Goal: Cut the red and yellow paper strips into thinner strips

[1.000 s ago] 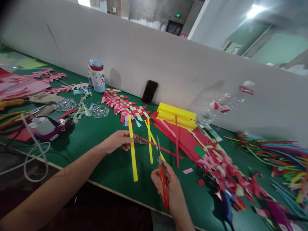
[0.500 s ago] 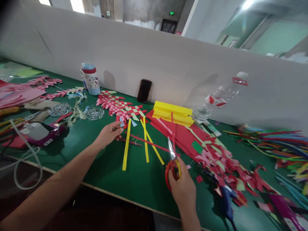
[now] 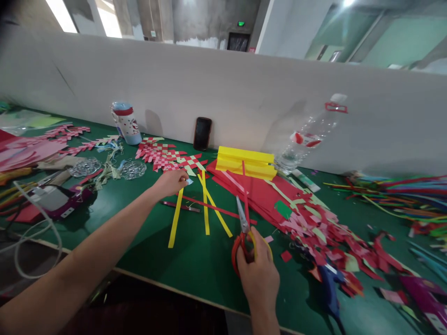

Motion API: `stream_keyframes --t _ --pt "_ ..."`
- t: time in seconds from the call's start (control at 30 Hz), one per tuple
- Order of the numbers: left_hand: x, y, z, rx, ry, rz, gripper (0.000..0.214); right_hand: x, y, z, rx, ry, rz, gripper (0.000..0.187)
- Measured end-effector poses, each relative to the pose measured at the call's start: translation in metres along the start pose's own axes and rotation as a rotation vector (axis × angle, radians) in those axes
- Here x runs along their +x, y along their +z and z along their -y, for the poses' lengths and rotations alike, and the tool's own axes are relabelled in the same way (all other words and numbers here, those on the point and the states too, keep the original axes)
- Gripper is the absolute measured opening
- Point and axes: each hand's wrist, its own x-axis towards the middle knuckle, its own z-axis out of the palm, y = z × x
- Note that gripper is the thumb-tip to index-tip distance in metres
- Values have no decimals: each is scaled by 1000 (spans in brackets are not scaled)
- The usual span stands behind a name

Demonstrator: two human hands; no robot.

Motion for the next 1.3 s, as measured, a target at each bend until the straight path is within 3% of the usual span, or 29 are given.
stream_keyframes --t 0.2,0.4,0.57,0.8,1.03,1.17,1.3 --pt "-4 0 16 206 -125 77 34 -2 -1 -1 22 -66 4 53" --pt "-16 3 24 286 -56 17 34 -3 -2 -1 37 -113 -15 51" --pt "-9 3 38 328 -56 1 34 -3 -1 -2 47 -97 10 52" --pt "4 10 37 403 171 -28 33 -2 0 -3 72 -73 48 52" --pt "15 2 35 502 432 -7 32 -1 -2 0 59 -43 72 53" --pt "20 1 35 503 482 20 31 -1 -3 1 63 -41 86 53" --pt "20 1 40 472 445 17 32 -1 -3 1 50 -37 96 54"
